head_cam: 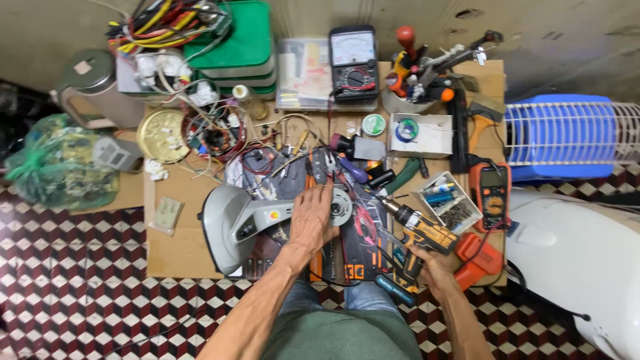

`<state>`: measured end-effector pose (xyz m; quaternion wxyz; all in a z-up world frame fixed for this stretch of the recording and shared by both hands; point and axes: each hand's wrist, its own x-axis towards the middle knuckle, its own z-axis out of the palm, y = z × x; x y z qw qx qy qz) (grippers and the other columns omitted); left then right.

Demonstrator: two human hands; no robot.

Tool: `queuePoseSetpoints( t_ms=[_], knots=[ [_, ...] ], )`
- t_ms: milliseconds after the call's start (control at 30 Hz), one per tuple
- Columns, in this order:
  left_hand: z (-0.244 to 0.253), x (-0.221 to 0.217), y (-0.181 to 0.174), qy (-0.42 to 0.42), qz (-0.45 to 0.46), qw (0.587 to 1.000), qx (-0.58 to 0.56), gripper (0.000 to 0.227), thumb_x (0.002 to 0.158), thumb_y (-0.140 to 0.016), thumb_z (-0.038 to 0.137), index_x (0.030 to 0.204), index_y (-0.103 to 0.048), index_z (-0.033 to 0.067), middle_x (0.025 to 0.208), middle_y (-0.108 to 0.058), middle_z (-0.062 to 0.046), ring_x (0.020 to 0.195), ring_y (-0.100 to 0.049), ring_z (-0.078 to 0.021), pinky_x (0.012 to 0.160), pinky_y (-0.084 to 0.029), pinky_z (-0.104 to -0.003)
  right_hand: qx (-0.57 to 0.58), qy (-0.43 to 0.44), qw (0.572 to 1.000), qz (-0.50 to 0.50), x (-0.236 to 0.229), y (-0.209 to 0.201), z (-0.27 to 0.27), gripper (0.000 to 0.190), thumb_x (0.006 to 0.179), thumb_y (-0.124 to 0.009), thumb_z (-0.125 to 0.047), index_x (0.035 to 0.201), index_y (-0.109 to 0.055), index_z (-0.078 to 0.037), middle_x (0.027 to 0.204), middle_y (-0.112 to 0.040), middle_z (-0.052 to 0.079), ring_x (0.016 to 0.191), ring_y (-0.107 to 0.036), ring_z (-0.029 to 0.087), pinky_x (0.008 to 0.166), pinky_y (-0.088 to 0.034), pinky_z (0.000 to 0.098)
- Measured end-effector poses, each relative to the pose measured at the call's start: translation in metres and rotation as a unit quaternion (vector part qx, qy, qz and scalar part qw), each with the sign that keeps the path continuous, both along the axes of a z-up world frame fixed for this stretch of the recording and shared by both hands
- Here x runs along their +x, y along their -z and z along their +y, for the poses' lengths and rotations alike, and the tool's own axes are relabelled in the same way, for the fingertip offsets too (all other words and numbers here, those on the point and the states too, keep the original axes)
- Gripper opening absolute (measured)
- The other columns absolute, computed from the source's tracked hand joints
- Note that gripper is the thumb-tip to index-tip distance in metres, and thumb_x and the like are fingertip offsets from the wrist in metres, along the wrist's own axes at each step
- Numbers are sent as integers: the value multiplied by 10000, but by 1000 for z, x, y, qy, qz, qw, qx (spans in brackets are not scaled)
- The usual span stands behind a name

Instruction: The person works at a cluttered workbench disassembling and reassembling a small gray appliance. They use a cordless drill to remove screws from the motor housing, separate the housing halves, handle the motor and internal parts, then align the casing and drive screws back in to close it up.

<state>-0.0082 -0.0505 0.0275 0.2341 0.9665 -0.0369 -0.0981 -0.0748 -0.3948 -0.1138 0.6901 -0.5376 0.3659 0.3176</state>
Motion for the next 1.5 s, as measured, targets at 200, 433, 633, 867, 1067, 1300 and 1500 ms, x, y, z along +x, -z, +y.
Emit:
queuePoseSetpoints(
  t_ms=[200,433,633,867,1067,1300,1500],
  knots=[
    [43,-14,-61,-23,-63,992,-103,1035,572,-937,227,1437,-419,-10,1408,-539,-233,1296,-531,-375,1112,-383,-478,-179,-131,975,4,-15,24,-18,482,952,-767,-288,1272,-711,67,1012,-740,198,819,-613,285,943,-435,658],
    [139,-50,-129,-141,43,971,-189,1065,534,-923,235,1476,-433,158,1387,-600,-137,1246,-590,-311,1114,-457,-430,-478,-140,858,-127,-32,-85,74,573,892,-756,-226,1365,-590,53,1150,-706,173,1026,-659,236,932,-498,357],
    [193,-77,-110,-166,-25,935,-313,1011,612,-902,182,1498,-415,142,1404,-592,-155,1312,-596,-286,1120,-482,-438,-342,-242,891,-177,-41,-92,204,452,916,-682,-217,1339,-668,-59,1002,-778,165,880,-719,214,824,-582,318],
    [205,-95,-105,-103,45,924,-365,1017,610,-888,146,1499,-393,150,1447,-544,-137,1329,-569,-264,1111,-490,-424,-231,-225,911,-256,-39,-78,277,407,913,-680,-171,1287,-646,-16,1112,-763,97,941,-717,145,858,-560,293],
    [203,-90,-94,-38,58,930,-360,1013,643,-873,192,1523,-373,145,1499,-509,-127,1365,-536,-281,1120,-463,-429,-200,-192,926,-255,-36,-115,285,410,935,-650,-147,1321,-628,-8,1119,-766,88,911,-668,139,865,-549,278],
    [232,-93,-77,-14,24,950,-312,1135,621,-935,300,1566,-332,123,1586,-432,-174,1444,-453,-335,1189,-372,-456,-118,-127,949,-264,-46,-107,283,415,925,-649,-119,1308,-631,41,1189,-733,129,1013,-701,153,902,-567,289],
    [246,-126,-67,-122,36,912,-391,832,859,-779,361,1539,-381,94,1517,-531,-157,1389,-529,-263,1112,-449,-393,-101,-112,957,-247,-40,-144,300,419,941,-631,-118,1332,-623,33,1213,-739,146,956,-721,180,856,-571,298]
  ],
)
